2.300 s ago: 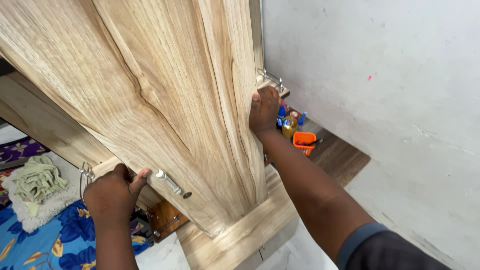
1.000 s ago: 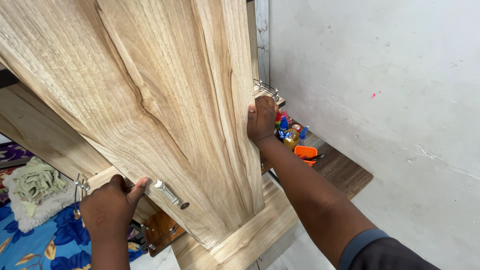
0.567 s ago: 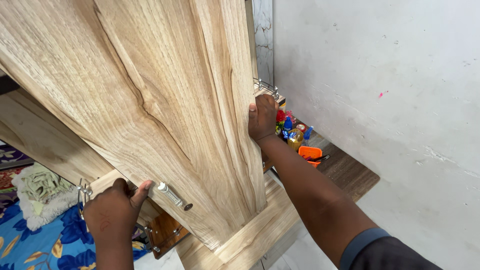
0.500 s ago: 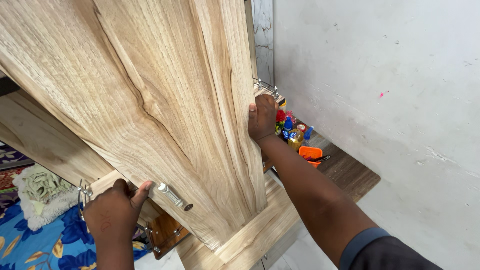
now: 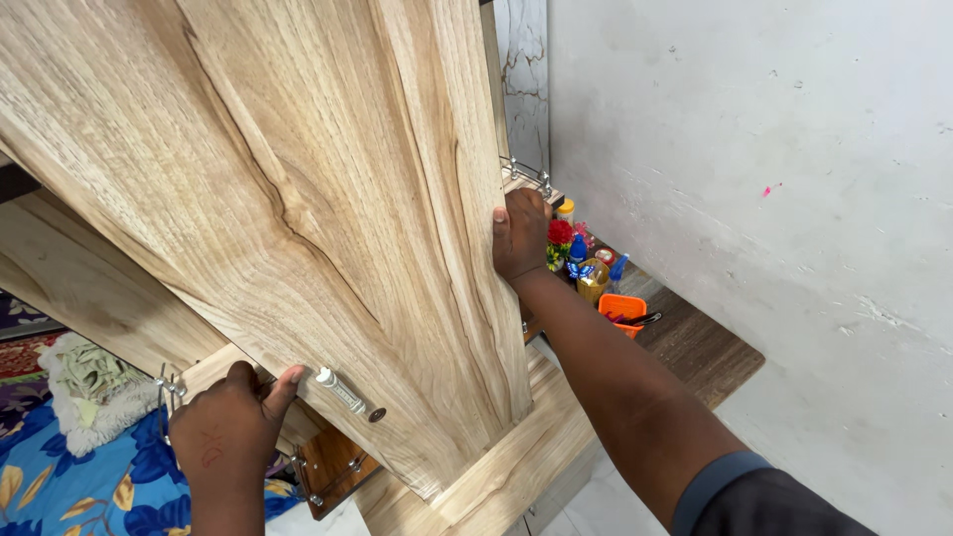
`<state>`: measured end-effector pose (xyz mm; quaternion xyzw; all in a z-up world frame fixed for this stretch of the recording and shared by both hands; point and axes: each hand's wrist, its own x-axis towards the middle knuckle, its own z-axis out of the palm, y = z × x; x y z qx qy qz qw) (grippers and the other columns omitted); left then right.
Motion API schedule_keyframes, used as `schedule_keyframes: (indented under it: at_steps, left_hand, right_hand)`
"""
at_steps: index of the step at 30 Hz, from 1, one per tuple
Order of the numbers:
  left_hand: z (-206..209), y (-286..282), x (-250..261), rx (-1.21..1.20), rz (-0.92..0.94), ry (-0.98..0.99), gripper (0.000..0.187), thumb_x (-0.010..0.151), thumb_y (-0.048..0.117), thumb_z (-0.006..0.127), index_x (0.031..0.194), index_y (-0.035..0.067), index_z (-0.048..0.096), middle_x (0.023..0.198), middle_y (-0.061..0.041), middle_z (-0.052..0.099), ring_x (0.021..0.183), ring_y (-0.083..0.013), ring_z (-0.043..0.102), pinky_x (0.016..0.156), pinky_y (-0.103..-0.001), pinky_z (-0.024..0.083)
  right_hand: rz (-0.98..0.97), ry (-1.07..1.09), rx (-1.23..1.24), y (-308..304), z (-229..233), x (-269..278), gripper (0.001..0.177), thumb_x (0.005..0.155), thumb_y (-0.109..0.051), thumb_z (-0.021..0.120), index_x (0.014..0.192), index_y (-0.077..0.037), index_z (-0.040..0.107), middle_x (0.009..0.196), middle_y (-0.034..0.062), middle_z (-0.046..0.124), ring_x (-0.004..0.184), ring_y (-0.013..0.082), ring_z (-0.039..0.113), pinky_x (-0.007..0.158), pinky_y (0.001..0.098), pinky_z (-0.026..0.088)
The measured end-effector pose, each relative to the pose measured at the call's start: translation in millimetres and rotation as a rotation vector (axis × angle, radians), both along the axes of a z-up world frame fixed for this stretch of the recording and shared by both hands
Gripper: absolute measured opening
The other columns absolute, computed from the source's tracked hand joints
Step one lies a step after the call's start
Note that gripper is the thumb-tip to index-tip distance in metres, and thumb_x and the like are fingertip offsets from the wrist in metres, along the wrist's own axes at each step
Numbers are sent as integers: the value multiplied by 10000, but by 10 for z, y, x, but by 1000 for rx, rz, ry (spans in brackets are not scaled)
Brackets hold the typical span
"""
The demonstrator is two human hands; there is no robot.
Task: The person aligns and secures a large wooden panel onto a furniture frame using both hands. They repeatedly adjust the panel's position to fit it into place while holding it steady against the frame.
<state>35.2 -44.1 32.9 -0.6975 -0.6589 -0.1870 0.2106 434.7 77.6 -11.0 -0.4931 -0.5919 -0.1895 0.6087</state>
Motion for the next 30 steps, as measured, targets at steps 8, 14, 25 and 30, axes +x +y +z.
schedule_keyframes:
  at_steps: [8,14,25,30]
  left_hand:
    - [-18,-21,1,19,-4,36,606,895,739,571,822,155,717,637,-74,687,611,-285,690,617,-403,530]
    - [-45,7,-3,44,3,33,605,879,749,573,822,163,713,633,-62,678,604,-284,682,623,-405,523]
    - [-463,204,-227,332,-48,212,641,960,798,539,830,180,647,716,-41,655,667,-244,634,666,-382,433]
    - [-618,233,-266,342,4,234,681,968,807,485,810,163,636,744,-30,638,738,-240,620,729,-381,395]
  right_hand:
    - [20,-6,19,31,6,6,578,1105,-460,269,888,-22,577,918,175,574,1062,388,536,943,505,358]
    - [24,-10,38,43,4,8,556,1095,-445,286,903,-28,601,916,171,588,1047,393,537,919,519,350]
    - [69,-120,-33,77,-9,234,482,1067,-412,362,891,-6,553,906,209,552,932,412,520,852,515,414]
    - [111,-204,-36,117,-17,314,477,1071,-419,373,913,-19,579,895,194,574,905,422,548,825,519,452]
